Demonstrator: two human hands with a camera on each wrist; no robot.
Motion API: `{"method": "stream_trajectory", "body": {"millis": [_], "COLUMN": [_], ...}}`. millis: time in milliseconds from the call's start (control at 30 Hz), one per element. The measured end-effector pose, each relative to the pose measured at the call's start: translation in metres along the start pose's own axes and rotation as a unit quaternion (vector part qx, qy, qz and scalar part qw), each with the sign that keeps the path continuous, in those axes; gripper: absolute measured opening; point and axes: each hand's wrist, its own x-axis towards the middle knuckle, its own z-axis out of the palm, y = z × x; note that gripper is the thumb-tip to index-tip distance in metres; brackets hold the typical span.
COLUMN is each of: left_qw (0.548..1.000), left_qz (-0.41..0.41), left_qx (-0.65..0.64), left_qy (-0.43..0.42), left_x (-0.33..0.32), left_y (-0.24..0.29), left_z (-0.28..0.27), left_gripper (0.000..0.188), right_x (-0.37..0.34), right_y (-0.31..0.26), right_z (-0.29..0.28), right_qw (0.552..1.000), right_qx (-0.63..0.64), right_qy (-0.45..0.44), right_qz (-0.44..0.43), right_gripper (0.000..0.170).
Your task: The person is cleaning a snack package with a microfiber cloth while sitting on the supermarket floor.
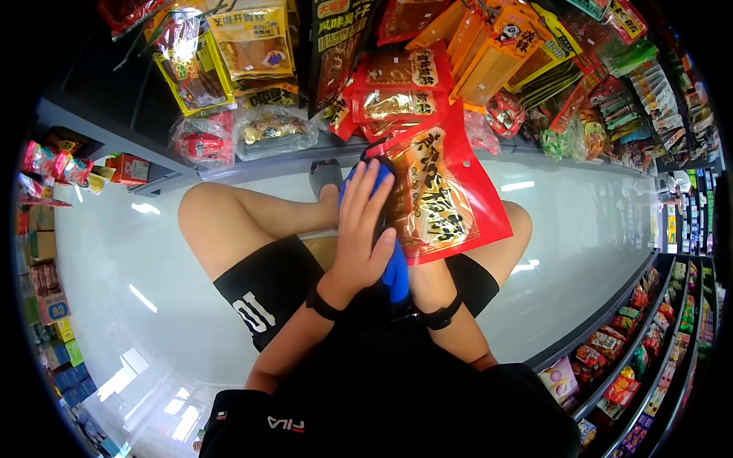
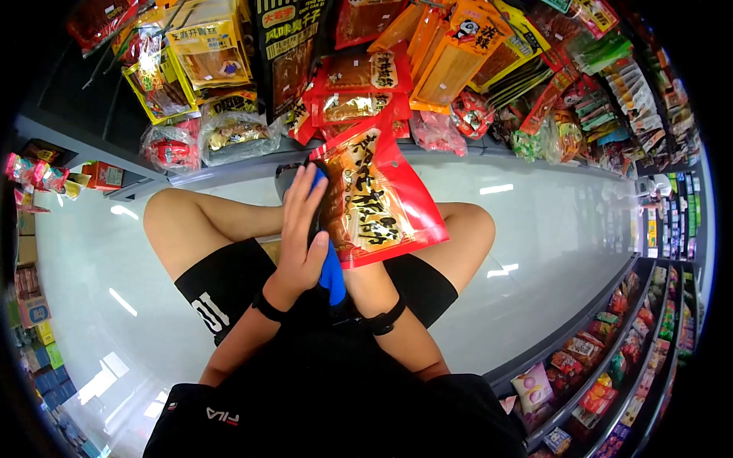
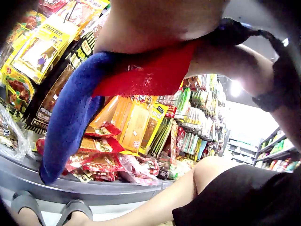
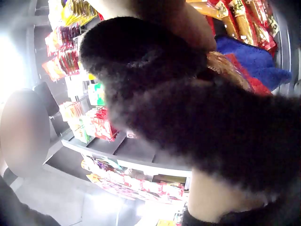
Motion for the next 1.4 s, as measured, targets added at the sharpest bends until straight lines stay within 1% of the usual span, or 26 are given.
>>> {"method": "stream_trajectory", "body": {"millis": [67, 100, 200, 267, 300, 333, 367, 400, 467, 533, 633, 700, 733, 800, 867, 900, 933, 1000, 1067, 1133, 1167, 1200, 1233, 1267, 1300, 1400], "left_qw": [0.999, 0.995, 0.988, 0.984, 0.954, 0.907, 0.886, 0.886, 0.860, 0.855, 0.862, 0.898, 0.898, 0.917, 0.884, 0.904, 0.872, 0.812, 0.806, 0.747, 0.741, 0.722, 0.701, 0.676, 0.628, 0.646], "left_qz": [-0.038, -0.087, -0.120, -0.121, -0.156, -0.189, -0.208, -0.208, -0.254, -0.260, -0.287, -0.259, -0.258, -0.247, -0.329, -0.294, -0.327, -0.364, -0.346, -0.372, -0.384, -0.392, -0.375, -0.356, -0.392, -0.361], "left_qx": [-0.005, -0.041, -0.093, -0.125, -0.250, -0.370, -0.405, -0.405, -0.434, -0.436, -0.408, -0.349, -0.349, -0.306, -0.318, -0.285, -0.339, -0.409, -0.430, -0.503, -0.527, -0.546, -0.590, -0.632, -0.656, -0.655], "left_qy": [0.029, 0.025, 0.023, 0.023, 0.046, 0.070, 0.084, 0.084, 0.089, 0.109, 0.095, 0.074, 0.075, 0.068, 0.091, 0.122, 0.135, 0.202, 0.212, 0.225, 0.164, 0.162, 0.146, 0.129, 0.151, 0.153], "left_x": [-0.001, -0.007, -0.016, -0.016, -0.013, -0.010, -0.007, -0.009, -0.009, -0.009, -0.008, -0.002, -0.001, -0.001, -0.010, -0.007, -0.009, -0.004, 0.005, 0.017, 0.017, 0.007, -0.005, -0.025, -0.042, -0.036], "left_y": [0.004, 0.001, 0.000, 0.005, 0.010, 0.015, 0.015, 0.010, 0.004, 0.001, 0.005, 0.011, 0.010, 0.009, -0.007, -0.006, -0.016, -0.011, -0.008, -0.005, -0.020, -0.028, -0.033, -0.040, -0.045, -0.020], "left_z": [0.001, 0.002, 0.004, 0.003, 0.006, 0.007, 0.004, 0.002, -0.001, -0.003, -0.013, -0.019, -0.020, -0.023, -0.029, -0.027, -0.031, -0.041, -0.042, -0.038, -0.028, -0.026, -0.023, -0.018, -0.017, -0.037], "left_gripper": [0.063, 0.070, 0.074, 0.076, 0.076, 0.077, 0.074, 0.074, 0.068, 0.060, 0.054, 0.055, 0.055, 0.050, 0.046, 0.038, 0.040, 0.038, 0.037, 0.038, 0.040, 0.039, 0.039, 0.038, 0.038, 0.041], "right_x": [0.008, 0.013, 0.023, 0.028, 0.030, 0.032, 0.033, 0.032, 0.031, 0.035, 0.034, 0.033, 0.031, 0.029, 0.027, 0.026, 0.024, 0.025, 0.019, 0.012, 0.009, 0.004, -0.001, -0.003, -0.007, -0.010], "right_y": [0.000, 0.000, -0.008, -0.016, -0.020, -0.023, -0.026, -0.028, -0.036, -0.039, -0.042, -0.044, -0.045, -0.047, -0.048, -0.048, -0.048, -0.045, -0.044, -0.039, -0.034, -0.031, -0.028, -0.025, -0.024, -0.023], "right_z": [0.000, 0.000, -0.002, -0.004, -0.006, -0.007, -0.008, -0.009, -0.014, -0.017, -0.020, -0.021, -0.021, -0.021, -0.021, -0.021, -0.020, -0.019, -0.018, -0.016, -0.015, -0.015, -0.017, -0.019, -0.025, -0.036], "right_qw": [1.000, 1.000, 0.999, 0.998, 0.998, 0.998, 0.998, 0.998, 0.997, 0.996, 0.996, 0.997, 0.996, 0.997, 0.997, 0.997, 0.998, 0.998, 0.998, 0.999, 0.999, 0.999, 0.999, 0.999, 0.999, 0.999], "right_qx": [0.015, 0.023, 0.044, 0.054, 0.061, 0.065, 0.067, 0.068, 0.080, 0.081, 0.081, 0.080, 0.082, 0.077, 0.072, 0.070, 0.064, 0.061, 0.052, 0.044, 0.036, 0.028, 0.019, 0.006, 0.001, -0.017], "right_qy": [0.002, 0.005, 0.005, 0.007, 0.009, 0.012, 0.013, 0.014, 0.019, 0.022, 0.021, 0.021, 0.019, 0.020, 0.018, 0.017, 0.016, 0.012, 0.007, -0.005, -0.014, -0.021, -0.031, -0.038, -0.044, -0.045], "right_qz": [-0.008, -0.007, -0.011, -0.010, -0.009, -0.007, -0.007, -0.006, -0.005, -0.006, -0.006, -0.006, -0.006, -0.006, -0.003, 0.000, 0.002, 0.008, 0.016, 0.023, 0.027, 0.028, 0.029, 0.028, 0.024, 0.013], "right_gripper": [0.045, 0.045, 0.045, 0.045, 0.045, 0.045, 0.045, 0.046, 0.046, 0.046, 0.046, 0.046, 0.046, 0.046, 0.046, 0.046, 0.046, 0.047, 0.047, 0.047, 0.047, 0.047, 0.047, 0.047, 0.047, 0.047]}}
